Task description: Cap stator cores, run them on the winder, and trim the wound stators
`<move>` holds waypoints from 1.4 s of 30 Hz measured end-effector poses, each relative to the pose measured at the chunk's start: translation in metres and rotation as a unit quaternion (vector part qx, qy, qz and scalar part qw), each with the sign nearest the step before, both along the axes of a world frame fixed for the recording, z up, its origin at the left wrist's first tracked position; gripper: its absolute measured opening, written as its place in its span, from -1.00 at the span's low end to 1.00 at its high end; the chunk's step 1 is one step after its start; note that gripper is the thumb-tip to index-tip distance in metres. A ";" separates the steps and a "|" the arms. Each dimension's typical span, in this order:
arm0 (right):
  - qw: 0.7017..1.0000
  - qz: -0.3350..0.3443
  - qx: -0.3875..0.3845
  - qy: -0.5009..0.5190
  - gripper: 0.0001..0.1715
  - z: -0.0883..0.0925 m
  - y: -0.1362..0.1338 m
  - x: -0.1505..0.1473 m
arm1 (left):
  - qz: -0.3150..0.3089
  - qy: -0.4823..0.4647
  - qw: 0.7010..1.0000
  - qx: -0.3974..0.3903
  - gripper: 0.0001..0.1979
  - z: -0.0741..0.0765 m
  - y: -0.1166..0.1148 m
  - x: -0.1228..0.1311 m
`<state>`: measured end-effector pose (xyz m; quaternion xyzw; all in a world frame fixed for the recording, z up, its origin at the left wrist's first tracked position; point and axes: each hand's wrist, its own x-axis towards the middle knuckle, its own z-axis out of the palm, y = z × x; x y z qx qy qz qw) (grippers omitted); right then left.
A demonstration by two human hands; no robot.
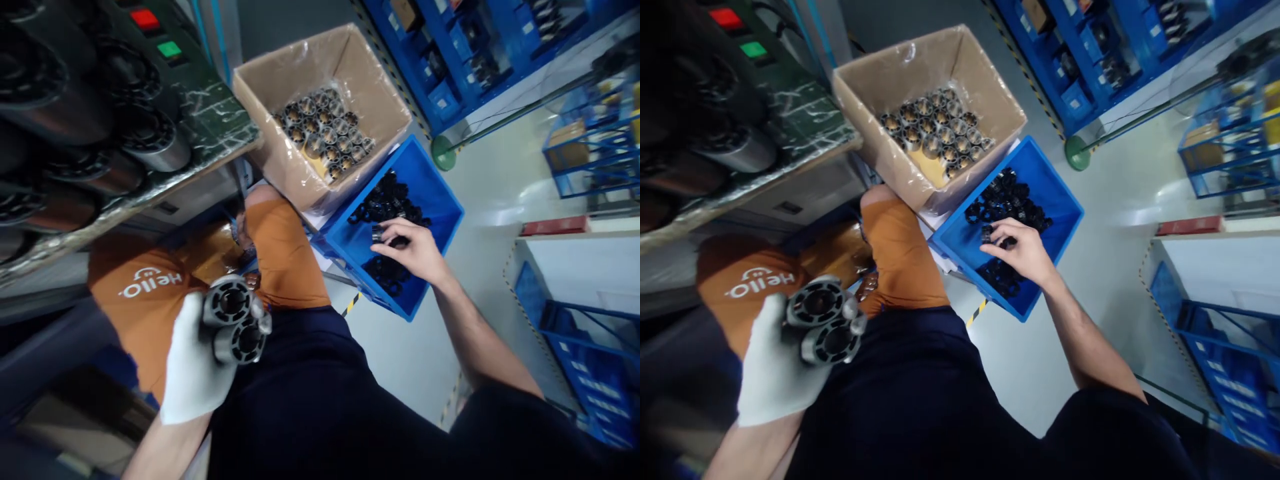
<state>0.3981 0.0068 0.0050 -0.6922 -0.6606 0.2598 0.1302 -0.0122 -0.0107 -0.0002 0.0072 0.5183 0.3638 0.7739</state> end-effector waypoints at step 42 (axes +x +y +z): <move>0.910 0.230 0.240 0.249 -0.28 0.036 -0.008 -0.267 | 0.018 0.107 0.911 0.398 -0.62 -0.004 -0.041 -0.050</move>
